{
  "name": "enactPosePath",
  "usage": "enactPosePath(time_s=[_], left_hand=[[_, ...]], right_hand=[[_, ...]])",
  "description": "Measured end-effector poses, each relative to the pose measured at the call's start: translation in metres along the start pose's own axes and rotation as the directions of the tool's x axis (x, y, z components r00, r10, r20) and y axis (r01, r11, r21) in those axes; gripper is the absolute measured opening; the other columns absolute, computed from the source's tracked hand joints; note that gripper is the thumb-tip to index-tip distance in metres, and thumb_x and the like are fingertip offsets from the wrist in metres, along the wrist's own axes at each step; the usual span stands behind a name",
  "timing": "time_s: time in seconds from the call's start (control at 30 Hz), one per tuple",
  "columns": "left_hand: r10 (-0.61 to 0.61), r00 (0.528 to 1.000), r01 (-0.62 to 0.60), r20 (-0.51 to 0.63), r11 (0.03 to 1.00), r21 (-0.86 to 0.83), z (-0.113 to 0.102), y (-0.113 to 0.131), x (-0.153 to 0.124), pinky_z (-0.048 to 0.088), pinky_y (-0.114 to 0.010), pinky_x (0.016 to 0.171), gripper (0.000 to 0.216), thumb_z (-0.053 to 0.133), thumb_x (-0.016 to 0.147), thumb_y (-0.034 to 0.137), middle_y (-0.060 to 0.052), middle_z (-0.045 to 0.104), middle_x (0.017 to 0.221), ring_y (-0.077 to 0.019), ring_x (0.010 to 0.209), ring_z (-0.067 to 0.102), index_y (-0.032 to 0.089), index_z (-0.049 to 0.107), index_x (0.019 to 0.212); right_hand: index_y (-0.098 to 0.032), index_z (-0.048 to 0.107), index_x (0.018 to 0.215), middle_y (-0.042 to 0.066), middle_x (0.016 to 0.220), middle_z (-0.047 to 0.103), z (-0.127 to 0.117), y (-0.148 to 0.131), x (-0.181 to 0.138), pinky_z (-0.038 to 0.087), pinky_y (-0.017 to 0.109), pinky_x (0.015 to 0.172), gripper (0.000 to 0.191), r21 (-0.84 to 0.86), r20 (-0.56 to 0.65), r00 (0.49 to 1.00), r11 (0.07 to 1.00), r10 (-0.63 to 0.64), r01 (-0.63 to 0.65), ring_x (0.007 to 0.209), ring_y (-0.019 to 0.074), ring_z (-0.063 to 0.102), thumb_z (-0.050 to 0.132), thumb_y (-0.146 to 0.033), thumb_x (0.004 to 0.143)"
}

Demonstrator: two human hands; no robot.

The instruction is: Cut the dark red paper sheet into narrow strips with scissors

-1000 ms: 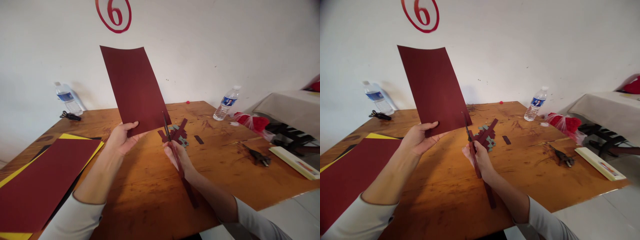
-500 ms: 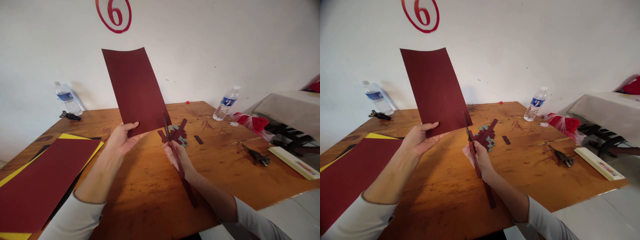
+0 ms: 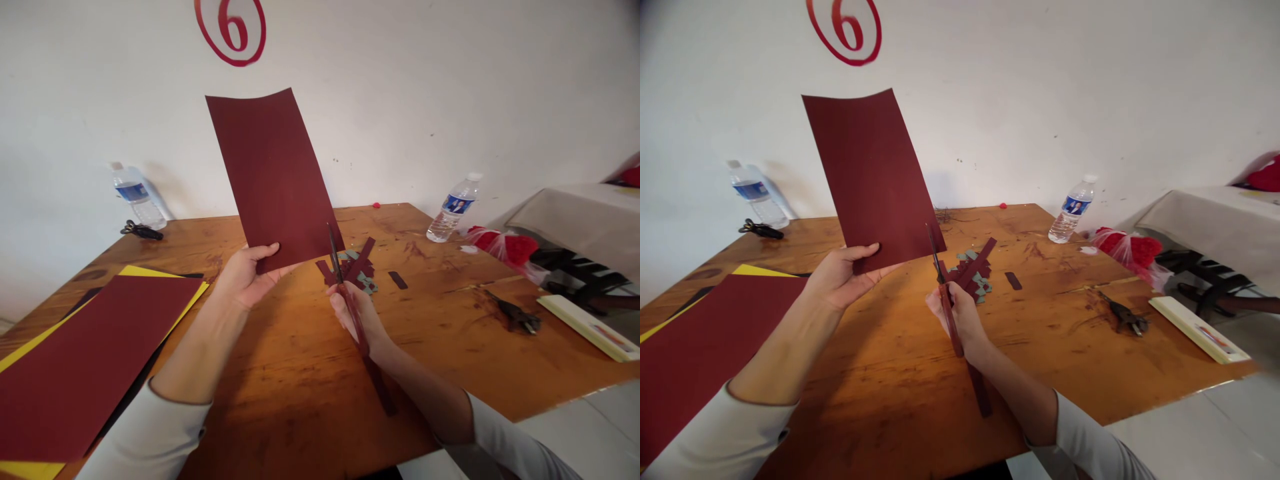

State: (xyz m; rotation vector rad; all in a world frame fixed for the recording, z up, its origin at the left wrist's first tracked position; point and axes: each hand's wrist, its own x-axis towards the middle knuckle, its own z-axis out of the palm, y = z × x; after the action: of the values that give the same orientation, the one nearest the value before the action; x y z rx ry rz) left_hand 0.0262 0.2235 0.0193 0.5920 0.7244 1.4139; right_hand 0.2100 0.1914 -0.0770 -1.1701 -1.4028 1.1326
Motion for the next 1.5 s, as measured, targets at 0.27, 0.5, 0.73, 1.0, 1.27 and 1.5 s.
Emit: enactPosePath(time_s=[0.27, 0.5, 0.73, 1.0, 1.27, 1.5], left_hand=[[-0.02, 1.0, 0.019, 0.021, 1.0, 0.014, 0.0008, 0.0012, -0.002, 0.057, -0.06, 0.097, 0.052, 0.055, 0.081, -0.005, -0.018, 0.077, 0.112, -0.036, 0.108, 0.072, 0.01, 0.065, 0.129], [-0.019, 1.0, 0.019, 0.021, 1.0, 0.002, 0.0024, 0.0011, -0.0032, 0.054, -0.062, 0.1, 0.052, 0.055, 0.081, -0.005, -0.018, 0.077, 0.114, -0.0354, 0.11, 0.072, 0.011, 0.065, 0.129], [-0.013, 1.0, 0.013, 0.006, 1.0, -0.02, 0.0037, 0.0004, -0.0041, 0.053, -0.061, 0.102, 0.059, 0.054, 0.08, -0.006, -0.017, 0.078, 0.114, -0.0332, 0.105, 0.074, 0.014, 0.062, 0.135], [-0.034, 0.999, 0.034, -0.007, 0.999, -0.012, 0.0043, 0.0021, -0.0039, 0.055, -0.058, 0.102, 0.054, 0.054, 0.08, -0.006, -0.017, 0.078, 0.112, -0.0329, 0.105, 0.074, 0.011, 0.064, 0.131], [-0.026, 1.0, 0.026, -0.003, 1.0, -0.008, 0.0063, 0.0023, -0.0056, 0.055, -0.059, 0.1, 0.057, 0.054, 0.081, -0.006, -0.015, 0.079, 0.11, -0.0321, 0.102, 0.075, 0.015, 0.063, 0.133], [-0.03, 1.0, 0.03, -0.004, 0.999, -0.014, 0.006, 0.0023, -0.0055, 0.053, -0.061, 0.101, 0.058, 0.055, 0.08, -0.006, -0.016, 0.078, 0.114, -0.0339, 0.105, 0.074, 0.014, 0.063, 0.134]], right_hand=[[-0.022, 0.053, 0.083, -0.009, 0.052, 0.038, 0.0003, -0.0005, 0.0009, 0.028, 0.026, 0.043, 0.03, 0.0, -0.013, 1.0, 1.0, -0.004, 0.004, 0.044, 0.0105, 0.035, 0.059, -0.051, 0.078], [-0.022, 0.053, 0.081, -0.009, 0.051, 0.038, -0.0009, -0.0026, -0.0012, 0.028, 0.025, 0.043, 0.029, -0.031, -0.019, 0.999, 0.999, -0.027, 0.027, 0.045, 0.0103, 0.035, 0.059, -0.051, 0.08], [-0.022, 0.053, 0.08, -0.009, 0.051, 0.038, -0.0016, -0.0004, -0.0003, 0.028, 0.024, 0.043, 0.027, -0.052, -0.017, 0.999, 0.998, -0.045, 0.044, 0.045, 0.0097, 0.035, 0.058, -0.048, 0.081], [-0.022, 0.055, 0.08, -0.008, 0.051, 0.039, -0.0022, 0.0013, 0.0009, 0.027, 0.024, 0.043, 0.026, -0.078, -0.04, 0.998, 0.996, -0.045, 0.041, 0.045, 0.0099, 0.035, 0.059, -0.047, 0.079], [-0.022, 0.054, 0.078, -0.009, 0.049, 0.038, -0.0012, 0.002, 0.0006, 0.026, 0.024, 0.041, 0.027, -0.047, -0.041, 0.998, 0.998, -0.04, 0.038, 0.043, 0.0095, 0.034, 0.059, -0.048, 0.077], [-0.022, 0.055, 0.077, -0.008, 0.05, 0.04, -0.0029, 0.0025, 0.0009, 0.028, 0.024, 0.042, 0.026, -0.073, -0.038, 0.998, 0.996, -0.045, 0.042, 0.044, 0.01, 0.036, 0.059, -0.048, 0.078]])
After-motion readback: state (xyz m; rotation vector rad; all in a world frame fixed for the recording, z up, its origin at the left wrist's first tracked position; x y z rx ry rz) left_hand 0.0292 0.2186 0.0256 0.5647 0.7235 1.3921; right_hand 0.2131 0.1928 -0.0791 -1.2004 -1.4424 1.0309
